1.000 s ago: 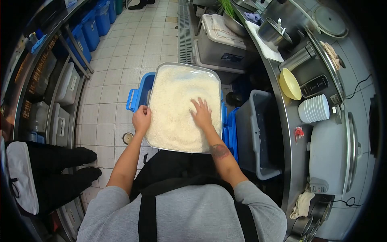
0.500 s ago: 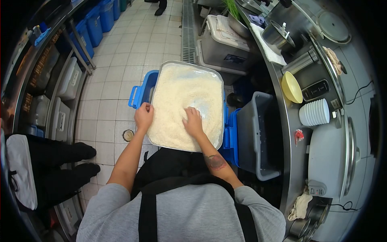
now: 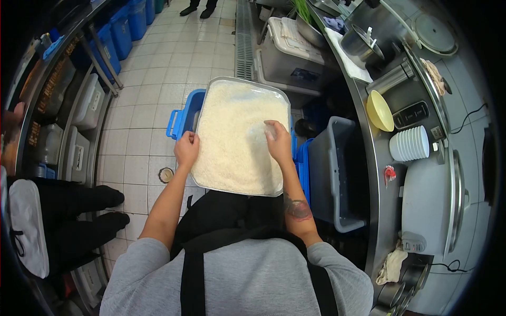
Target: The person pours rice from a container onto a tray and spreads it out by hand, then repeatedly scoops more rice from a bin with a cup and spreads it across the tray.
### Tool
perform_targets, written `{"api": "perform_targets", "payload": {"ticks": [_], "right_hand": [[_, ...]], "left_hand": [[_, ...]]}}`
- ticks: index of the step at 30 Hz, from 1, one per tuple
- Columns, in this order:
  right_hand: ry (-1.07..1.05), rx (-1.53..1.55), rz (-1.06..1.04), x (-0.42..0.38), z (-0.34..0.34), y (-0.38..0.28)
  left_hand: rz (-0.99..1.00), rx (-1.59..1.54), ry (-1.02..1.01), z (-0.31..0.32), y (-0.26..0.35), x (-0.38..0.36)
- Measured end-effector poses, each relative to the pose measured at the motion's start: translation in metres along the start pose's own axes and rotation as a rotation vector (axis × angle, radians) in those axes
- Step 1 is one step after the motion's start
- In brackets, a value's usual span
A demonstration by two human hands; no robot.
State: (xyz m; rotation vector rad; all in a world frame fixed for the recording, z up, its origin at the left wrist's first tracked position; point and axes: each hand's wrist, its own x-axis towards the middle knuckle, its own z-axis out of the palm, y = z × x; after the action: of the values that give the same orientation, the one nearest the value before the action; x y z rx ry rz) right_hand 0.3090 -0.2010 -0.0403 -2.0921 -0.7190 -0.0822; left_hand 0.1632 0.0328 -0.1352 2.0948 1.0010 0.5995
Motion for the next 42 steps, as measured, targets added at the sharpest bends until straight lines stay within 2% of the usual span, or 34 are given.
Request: {"api": "perform_targets", "payload": {"ticks": [3, 6, 9, 12, 16, 28, 31, 33, 37, 42], "right_hand": [[-0.048, -0.071, -0.034, -0.002, -0.003, 0.001], [-0.075, -0.200, -0.039, -0.028, 0.012, 0.038], [-0.185, -0.391, 0.198, -0.062, 0.027, 0.070], [-0.120, -0.461, 0.111, -0.082, 0.036, 0.065], [-0.137, -0.410, 0.081, -0.080, 0.039, 0.066], [-0.004, -0.449, 0.001, -0.077, 0.046, 0.065], [0.020, -0.339, 0.064, -0.076, 0.047, 0.066], [0.118, -0.326, -0.044, -0.076, 0.050, 0.069], [0.145, -0.241, -0.010, -0.075, 0.053, 0.068], [-0.140, -0.037, -0.042, -0.074, 0.047, 0.056]], "left_hand": [[-0.009, -0.006, -0.008, 0.000, 0.000, 0.000], [-0.010, -0.006, -0.014, -0.001, 0.000, 0.001], [0.003, 0.001, -0.002, 0.000, -0.001, 0.001], [0.005, -0.009, -0.003, 0.001, -0.001, 0.000], [-0.002, -0.009, 0.003, -0.001, 0.001, -0.001], [0.002, -0.002, -0.010, -0.002, 0.001, 0.000], [-0.006, -0.001, -0.014, -0.001, 0.001, 0.001], [-0.007, 0.002, -0.008, -0.001, 0.001, 0.000], [-0.003, 0.004, -0.004, -0.001, 0.000, 0.000], [0.008, -0.005, -0.003, 0.000, 0.000, 0.000]]}}
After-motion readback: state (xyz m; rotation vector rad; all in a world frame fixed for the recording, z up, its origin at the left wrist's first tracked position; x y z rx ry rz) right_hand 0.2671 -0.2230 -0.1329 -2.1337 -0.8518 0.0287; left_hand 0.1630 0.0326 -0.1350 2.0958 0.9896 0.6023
